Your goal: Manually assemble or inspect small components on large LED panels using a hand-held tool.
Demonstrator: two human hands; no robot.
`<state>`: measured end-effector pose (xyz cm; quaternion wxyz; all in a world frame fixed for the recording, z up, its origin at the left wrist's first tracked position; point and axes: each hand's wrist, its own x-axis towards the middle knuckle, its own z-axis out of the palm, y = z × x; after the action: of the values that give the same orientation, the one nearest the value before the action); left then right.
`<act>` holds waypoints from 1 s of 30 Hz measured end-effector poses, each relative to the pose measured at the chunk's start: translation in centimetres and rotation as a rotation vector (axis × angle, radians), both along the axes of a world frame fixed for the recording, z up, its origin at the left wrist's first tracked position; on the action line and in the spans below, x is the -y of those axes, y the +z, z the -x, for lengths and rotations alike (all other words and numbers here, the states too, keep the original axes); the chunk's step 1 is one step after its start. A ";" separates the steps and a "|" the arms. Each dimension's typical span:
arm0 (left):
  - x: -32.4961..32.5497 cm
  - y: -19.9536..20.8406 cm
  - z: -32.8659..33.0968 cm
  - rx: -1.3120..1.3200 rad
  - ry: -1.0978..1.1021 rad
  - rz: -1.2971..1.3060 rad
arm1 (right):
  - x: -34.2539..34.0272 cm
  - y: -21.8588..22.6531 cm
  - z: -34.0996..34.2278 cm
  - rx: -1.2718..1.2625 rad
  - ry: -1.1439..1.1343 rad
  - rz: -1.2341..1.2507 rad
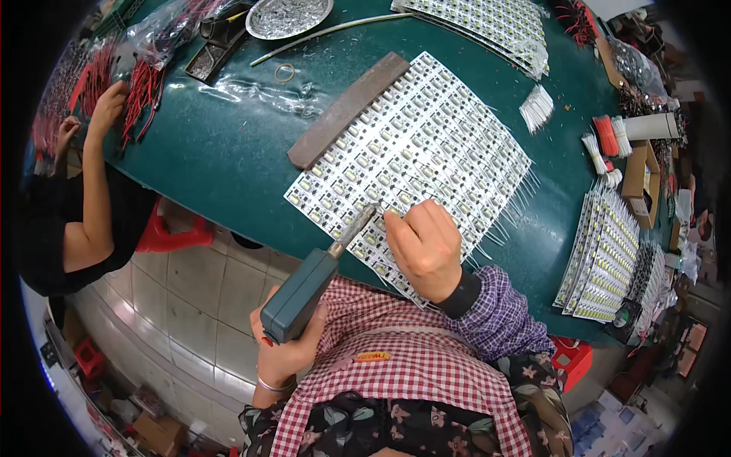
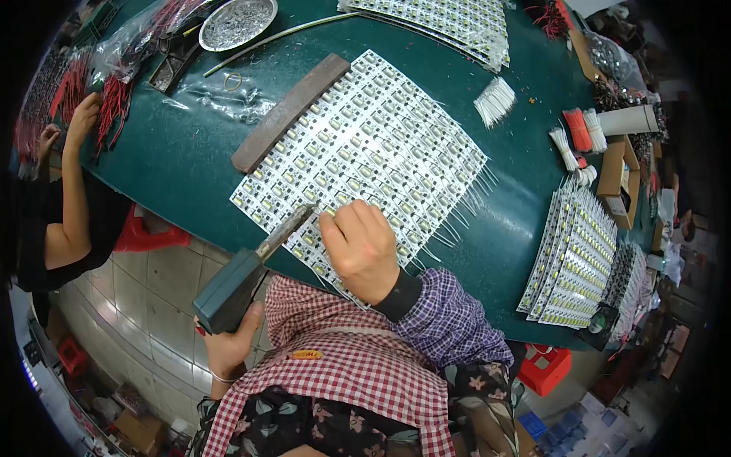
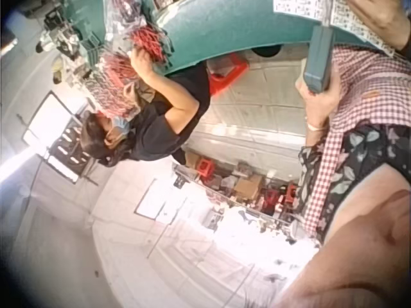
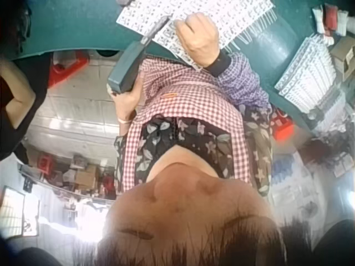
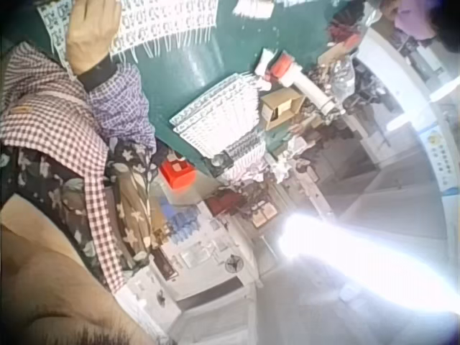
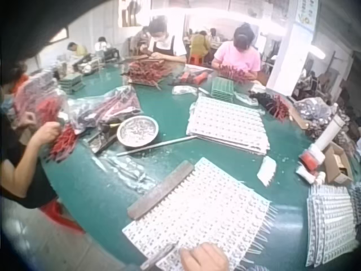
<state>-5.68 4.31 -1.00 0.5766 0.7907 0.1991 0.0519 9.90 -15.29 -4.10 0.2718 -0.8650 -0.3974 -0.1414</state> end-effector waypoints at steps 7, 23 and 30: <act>0.1 -1.4 2.0 -0.028 0.119 -0.033 | -0.3 -0.2 -0.1 0.028 -0.020 -0.051; 0.3 -1.1 1.8 0.012 0.092 -0.026 | -0.1 -0.1 0.2 0.024 -0.046 -0.034; 0.5 -1.1 2.2 0.074 0.127 -0.093 | 0.6 1.6 0.9 0.009 -0.050 -0.079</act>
<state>-7.88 3.83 -2.15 0.5419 0.7998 0.2248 0.1267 9.03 -15.86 -2.50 0.3005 -0.8626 -0.3709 -0.1676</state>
